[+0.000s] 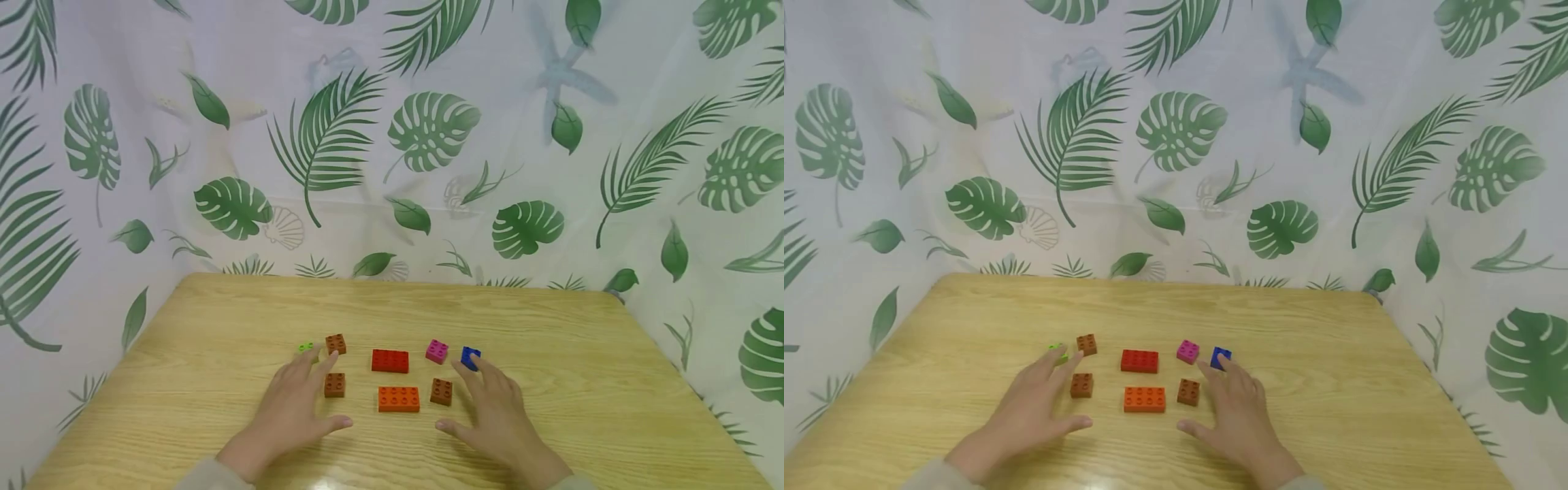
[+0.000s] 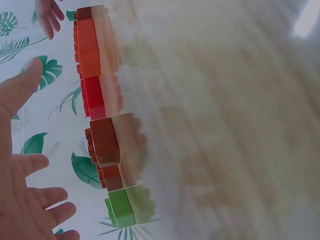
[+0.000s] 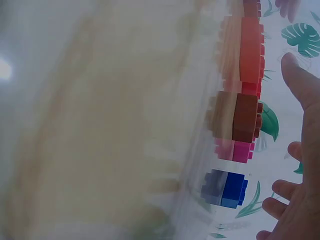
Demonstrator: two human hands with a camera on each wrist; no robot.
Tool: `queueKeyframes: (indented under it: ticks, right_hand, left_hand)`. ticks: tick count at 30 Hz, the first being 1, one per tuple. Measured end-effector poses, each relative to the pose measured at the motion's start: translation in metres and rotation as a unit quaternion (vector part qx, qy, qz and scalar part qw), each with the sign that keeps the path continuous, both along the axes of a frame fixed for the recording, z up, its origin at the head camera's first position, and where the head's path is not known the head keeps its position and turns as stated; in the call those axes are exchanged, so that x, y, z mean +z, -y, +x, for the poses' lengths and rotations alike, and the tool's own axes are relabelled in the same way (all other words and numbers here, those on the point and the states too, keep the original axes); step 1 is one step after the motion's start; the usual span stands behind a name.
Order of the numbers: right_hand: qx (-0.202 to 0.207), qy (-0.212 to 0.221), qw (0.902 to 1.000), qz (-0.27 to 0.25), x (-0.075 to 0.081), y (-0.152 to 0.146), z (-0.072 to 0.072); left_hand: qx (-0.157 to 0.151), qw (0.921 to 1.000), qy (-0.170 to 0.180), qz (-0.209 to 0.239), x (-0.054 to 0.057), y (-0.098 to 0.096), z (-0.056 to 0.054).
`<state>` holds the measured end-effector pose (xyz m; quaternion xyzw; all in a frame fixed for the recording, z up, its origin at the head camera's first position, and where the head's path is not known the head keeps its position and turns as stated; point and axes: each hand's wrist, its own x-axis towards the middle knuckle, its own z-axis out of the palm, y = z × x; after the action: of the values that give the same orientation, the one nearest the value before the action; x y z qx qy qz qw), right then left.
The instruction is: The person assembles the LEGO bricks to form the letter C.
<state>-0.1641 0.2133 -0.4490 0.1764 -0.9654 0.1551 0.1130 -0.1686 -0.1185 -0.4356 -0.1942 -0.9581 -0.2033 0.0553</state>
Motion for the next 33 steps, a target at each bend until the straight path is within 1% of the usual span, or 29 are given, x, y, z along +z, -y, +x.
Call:
queueKeyframes:
  ticks: [4,7,14,20,24,28,33]
  right_hand:
    - [0.017,-0.002,0.9999,-0.003,0.000,0.000,-0.003]
    - [0.030,0.003,0.9995,-0.013,0.001,0.000,-0.005]
    - [0.066,0.030,0.9973,-0.014,0.001,0.003,-0.013]
    - [0.097,0.053,0.9937,-0.023,0.002,0.007,-0.019]
    - [0.113,0.065,0.9909,-0.034,0.001,0.008,-0.025]
    - [0.124,0.066,0.9889,-0.048,0.000,0.012,-0.030]
    - [0.131,0.079,0.9860,-0.066,-0.002,0.017,-0.034]
  left_hand:
    - [-0.019,0.9998,0.005,0.007,0.000,-0.004,-0.003]
    - [-0.032,0.9991,0.019,0.018,0.000,-0.008,-0.005]
    - [-0.069,0.9961,0.039,0.037,-0.001,-0.016,-0.013]
    - [-0.092,0.9927,0.059,0.052,0.000,-0.024,-0.020]
    - [-0.107,0.9894,0.071,0.067,-0.002,-0.029,-0.025]
    - [-0.115,0.9868,0.089,0.071,-0.005,-0.033,-0.029]
    - [-0.112,0.9853,0.109,0.068,-0.008,-0.039,-0.033]
